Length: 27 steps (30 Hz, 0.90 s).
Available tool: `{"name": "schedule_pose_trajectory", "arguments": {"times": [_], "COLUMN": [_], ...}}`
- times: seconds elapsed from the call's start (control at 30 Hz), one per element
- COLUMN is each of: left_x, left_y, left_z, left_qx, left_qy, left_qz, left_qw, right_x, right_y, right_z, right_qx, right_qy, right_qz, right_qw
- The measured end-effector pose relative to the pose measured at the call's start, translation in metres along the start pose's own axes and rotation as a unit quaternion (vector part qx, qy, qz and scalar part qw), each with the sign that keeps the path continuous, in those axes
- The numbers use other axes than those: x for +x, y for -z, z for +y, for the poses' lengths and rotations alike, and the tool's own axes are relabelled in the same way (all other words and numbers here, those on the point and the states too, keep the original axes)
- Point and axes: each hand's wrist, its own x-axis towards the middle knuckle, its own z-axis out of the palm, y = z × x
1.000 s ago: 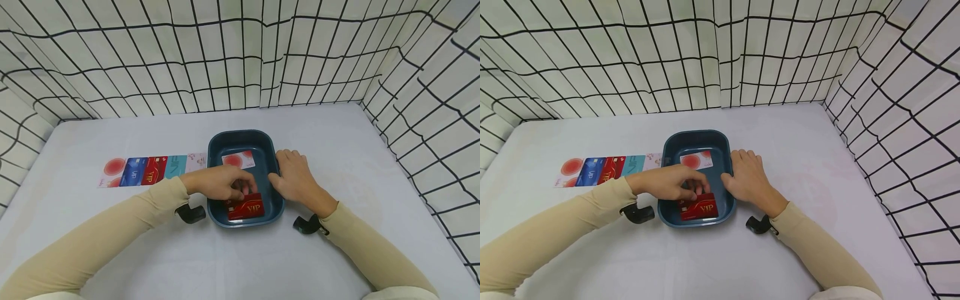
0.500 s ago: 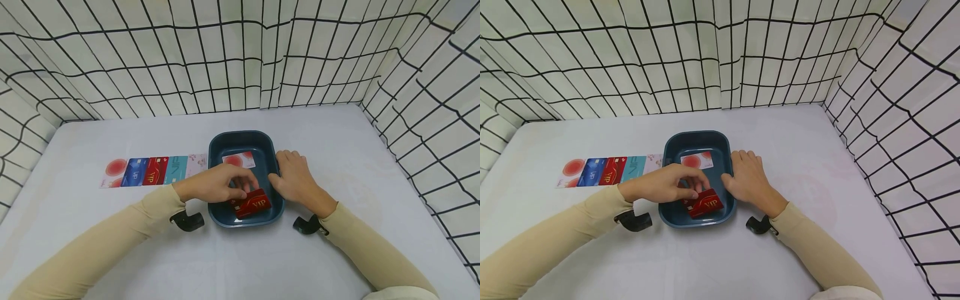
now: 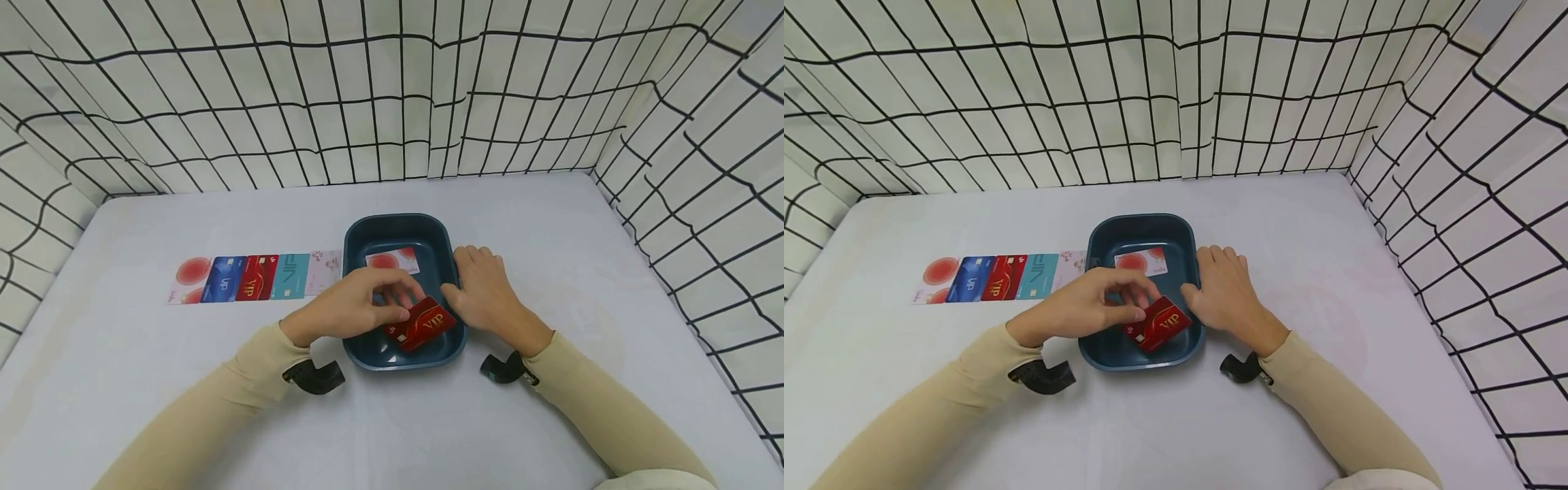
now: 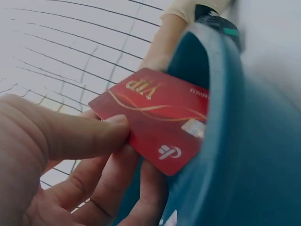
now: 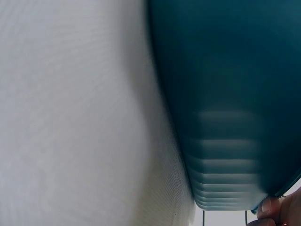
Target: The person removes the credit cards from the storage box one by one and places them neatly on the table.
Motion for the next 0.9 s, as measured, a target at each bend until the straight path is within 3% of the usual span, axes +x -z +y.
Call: {"name": "schedule_pose_trajectory", "arguments": {"times": [0.33,0.9], "left_x": [-0.010,-0.025], "left_y": [-0.001,0.008], "left_z": [0.003,0.002], "left_qx": [-0.060,-0.104], "left_qy": [0.034,0.063], "left_qz": [0.064,0.108], "left_qw": [0.9956,0.9867], "right_x": [0.001,0.002], "right_y": [-0.001,-0.003], "right_z": [-0.001,0.001], "right_qx": [-0.003,0.003], "right_qy": [-0.004,-0.001], "right_qz": [-0.006,0.001], "right_qw": [1.000,1.000]}}
